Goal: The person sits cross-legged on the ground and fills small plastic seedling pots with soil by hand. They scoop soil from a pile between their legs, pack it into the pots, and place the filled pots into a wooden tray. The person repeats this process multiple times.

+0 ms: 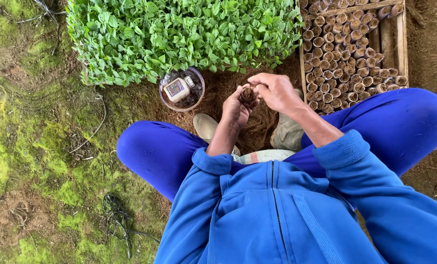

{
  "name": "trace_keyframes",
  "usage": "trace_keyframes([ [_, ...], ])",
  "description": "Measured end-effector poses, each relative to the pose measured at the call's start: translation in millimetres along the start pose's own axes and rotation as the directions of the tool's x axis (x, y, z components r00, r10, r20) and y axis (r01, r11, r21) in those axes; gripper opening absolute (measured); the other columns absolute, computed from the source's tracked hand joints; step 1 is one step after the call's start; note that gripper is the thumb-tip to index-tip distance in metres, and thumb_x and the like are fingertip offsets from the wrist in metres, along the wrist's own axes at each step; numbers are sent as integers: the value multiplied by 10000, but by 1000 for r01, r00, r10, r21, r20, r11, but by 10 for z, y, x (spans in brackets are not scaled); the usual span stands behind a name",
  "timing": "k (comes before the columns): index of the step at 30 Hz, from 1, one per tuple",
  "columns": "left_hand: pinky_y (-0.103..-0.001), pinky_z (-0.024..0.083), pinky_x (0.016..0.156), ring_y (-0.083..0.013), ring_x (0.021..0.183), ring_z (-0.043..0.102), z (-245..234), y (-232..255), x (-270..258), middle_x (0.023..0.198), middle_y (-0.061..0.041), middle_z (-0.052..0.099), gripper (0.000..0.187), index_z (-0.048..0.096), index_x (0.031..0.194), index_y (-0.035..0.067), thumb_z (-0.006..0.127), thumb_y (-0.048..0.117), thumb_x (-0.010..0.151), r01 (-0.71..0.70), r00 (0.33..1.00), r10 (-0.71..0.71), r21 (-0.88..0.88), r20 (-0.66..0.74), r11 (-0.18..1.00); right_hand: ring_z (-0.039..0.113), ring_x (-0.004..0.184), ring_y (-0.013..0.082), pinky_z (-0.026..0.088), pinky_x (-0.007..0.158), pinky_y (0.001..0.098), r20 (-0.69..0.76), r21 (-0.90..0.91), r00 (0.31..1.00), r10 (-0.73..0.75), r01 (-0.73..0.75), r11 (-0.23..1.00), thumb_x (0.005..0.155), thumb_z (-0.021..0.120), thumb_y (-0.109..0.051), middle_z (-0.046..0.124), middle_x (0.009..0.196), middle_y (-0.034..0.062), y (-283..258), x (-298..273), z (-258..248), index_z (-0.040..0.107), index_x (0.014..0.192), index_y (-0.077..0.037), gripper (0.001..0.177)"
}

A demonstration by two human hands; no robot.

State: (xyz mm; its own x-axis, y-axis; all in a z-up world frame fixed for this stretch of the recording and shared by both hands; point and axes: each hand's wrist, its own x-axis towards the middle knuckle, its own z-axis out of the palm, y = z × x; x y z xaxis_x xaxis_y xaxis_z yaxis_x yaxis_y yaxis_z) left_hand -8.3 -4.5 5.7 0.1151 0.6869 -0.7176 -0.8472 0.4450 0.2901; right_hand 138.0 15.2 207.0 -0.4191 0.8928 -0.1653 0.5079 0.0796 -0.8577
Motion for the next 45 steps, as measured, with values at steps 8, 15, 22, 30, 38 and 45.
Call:
trace_keyframes([
  [8,-515,675,798,-329,883,748,275,276,-402,1030,-194,749,317,704,1161,32,631,308,1025,-14,998,18,-58,66,998,621,1024,99,601,841,276,39,534,977,211,-199,822,1002,687,-168,698,1091,38,285,150,268,672,1271,-32,302],
  [15,-502,665,791,-354,908,734,178,254,-281,1071,-236,727,284,689,1165,-5,595,241,1057,-88,987,91,-34,133,996,573,928,22,564,752,157,-28,549,976,218,-167,819,993,727,-174,662,943,-40,223,196,366,733,1179,-80,209],
  [22,-496,673,782,-346,928,732,300,292,-292,1083,-241,723,273,704,1162,-6,604,226,1059,-101,986,105,-41,130,994,573,1075,86,563,922,300,-25,564,968,249,-192,803,1054,656,-190,724,1037,48,325,321,372,750,1143,-75,173],
  [30,-493,661,781,-285,913,722,274,351,-236,1087,-211,721,352,641,1292,-30,561,242,1084,-182,978,179,15,110,983,569,994,69,552,854,232,-27,576,973,231,-174,799,960,765,-166,683,974,17,299,412,465,749,1178,-63,241],
  [38,-491,655,811,-269,934,722,246,351,-162,1128,-207,717,353,636,1307,-33,561,230,1083,-167,983,164,22,82,986,575,1037,89,529,960,289,-23,542,975,219,-172,823,989,742,-180,704,1010,39,306,471,452,751,1178,-70,219],
  [45,-532,654,799,-303,929,719,182,338,-63,1201,-235,694,326,634,1296,-43,573,185,1071,-173,983,175,-41,56,984,567,1152,147,451,1096,395,110,609,971,211,-234,758,998,730,-238,700,1190,79,513,486,451,671,1318,-35,384],
])
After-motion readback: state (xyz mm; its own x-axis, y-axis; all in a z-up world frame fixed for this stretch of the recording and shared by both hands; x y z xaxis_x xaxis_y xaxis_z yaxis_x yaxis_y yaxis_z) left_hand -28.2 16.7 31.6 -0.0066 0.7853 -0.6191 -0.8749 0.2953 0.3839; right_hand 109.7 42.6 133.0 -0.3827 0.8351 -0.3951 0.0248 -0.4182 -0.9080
